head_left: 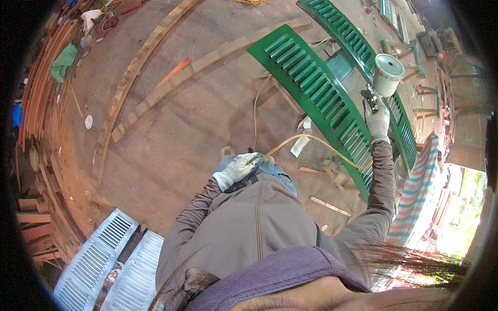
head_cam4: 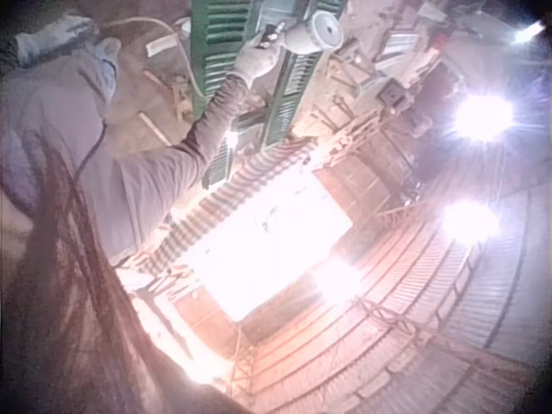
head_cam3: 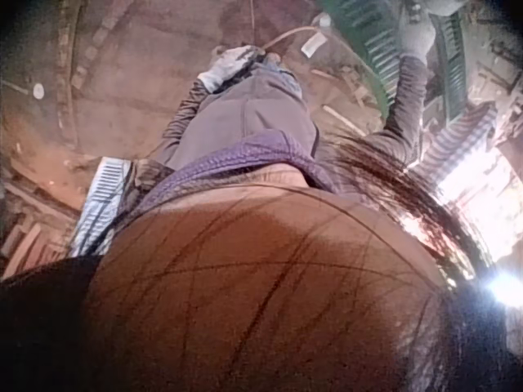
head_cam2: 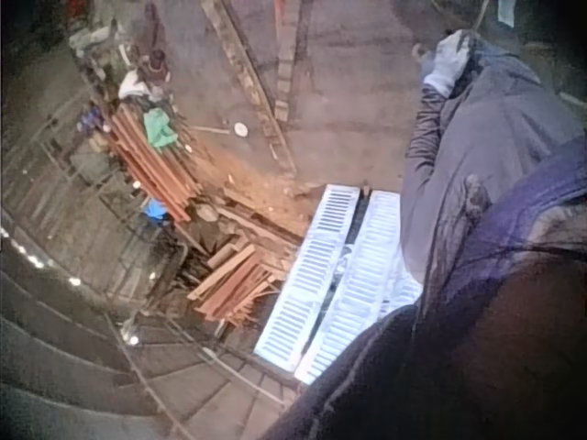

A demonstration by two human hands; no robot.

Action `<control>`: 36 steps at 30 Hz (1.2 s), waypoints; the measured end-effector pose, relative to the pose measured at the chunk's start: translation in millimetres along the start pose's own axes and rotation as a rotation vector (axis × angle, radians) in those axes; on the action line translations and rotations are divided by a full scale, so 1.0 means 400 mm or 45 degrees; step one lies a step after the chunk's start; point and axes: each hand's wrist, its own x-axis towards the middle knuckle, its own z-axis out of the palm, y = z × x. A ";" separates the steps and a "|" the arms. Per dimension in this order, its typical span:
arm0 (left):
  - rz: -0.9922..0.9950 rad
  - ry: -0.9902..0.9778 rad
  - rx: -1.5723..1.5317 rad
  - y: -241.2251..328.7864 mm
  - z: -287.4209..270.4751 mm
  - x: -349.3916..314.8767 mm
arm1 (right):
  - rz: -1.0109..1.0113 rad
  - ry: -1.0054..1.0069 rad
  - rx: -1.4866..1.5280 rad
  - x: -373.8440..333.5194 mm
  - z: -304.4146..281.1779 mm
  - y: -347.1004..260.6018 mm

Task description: The person uses a spray gun to apply green paint to a slatted wooden window shutter resting on a wooden stand. They move the gun along the surface, then refill the spray gun from a paint can and continue spraying.

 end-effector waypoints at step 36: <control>0.137 -0.279 0.125 -0.067 -0.122 0.264 | 0.322 -0.568 0.242 0.099 0.039 -0.115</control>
